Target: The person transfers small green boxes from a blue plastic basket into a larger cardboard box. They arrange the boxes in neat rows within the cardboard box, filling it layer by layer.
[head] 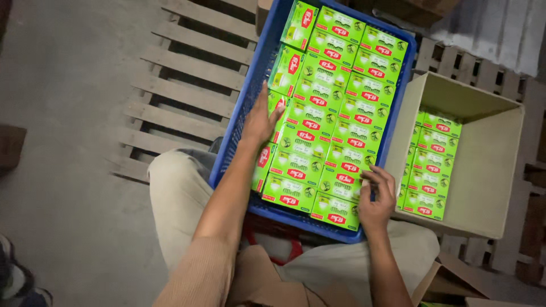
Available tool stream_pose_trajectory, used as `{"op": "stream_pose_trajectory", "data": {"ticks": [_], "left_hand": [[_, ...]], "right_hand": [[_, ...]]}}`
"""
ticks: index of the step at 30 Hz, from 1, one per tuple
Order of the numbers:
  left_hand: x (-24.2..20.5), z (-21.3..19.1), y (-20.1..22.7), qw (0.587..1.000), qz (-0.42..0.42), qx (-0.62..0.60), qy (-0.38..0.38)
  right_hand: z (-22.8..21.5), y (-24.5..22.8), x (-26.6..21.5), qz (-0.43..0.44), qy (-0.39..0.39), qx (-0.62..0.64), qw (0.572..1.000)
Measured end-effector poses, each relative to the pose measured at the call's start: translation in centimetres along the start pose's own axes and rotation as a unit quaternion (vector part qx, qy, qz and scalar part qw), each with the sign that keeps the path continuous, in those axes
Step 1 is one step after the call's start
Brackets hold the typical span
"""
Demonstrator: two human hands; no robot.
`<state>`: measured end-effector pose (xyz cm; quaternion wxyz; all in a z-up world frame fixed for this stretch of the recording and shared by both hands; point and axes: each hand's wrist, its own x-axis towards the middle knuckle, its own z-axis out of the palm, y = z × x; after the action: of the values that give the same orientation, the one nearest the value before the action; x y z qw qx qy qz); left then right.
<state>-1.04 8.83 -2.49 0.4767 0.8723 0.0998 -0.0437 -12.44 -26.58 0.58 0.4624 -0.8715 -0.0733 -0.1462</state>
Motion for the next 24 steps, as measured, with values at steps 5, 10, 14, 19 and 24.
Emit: {"op": "stream_pose_trajectory", "data": {"ticks": [5,10,14,19,24], "left_hand": [[0.2,0.1,-0.4,0.999,-0.041,0.011,-0.007],[0.1,0.9,0.3,0.980,0.024,0.199,-0.002],[0.5,3.2,-2.2,0.939,0.219,0.259,0.052],[0.6,2.4,-2.2,0.951,0.252,0.175,0.037],[2.0,2.8,-3.2,0.981,0.193,0.038,0.007]], "right_hand": [[0.4,0.3,0.8,-0.010,0.001,0.000,1.000],[0.6,-0.5,1.4,-0.006,0.001,-0.002,1.000],[0.7,-0.9,1.1,-0.012,-0.003,-0.029,1.000],[0.9,-1.3,1.1,0.002,-0.003,-0.022,1.000],[0.3,0.9,0.4,-0.025,0.011,-0.045,0.999]]}}
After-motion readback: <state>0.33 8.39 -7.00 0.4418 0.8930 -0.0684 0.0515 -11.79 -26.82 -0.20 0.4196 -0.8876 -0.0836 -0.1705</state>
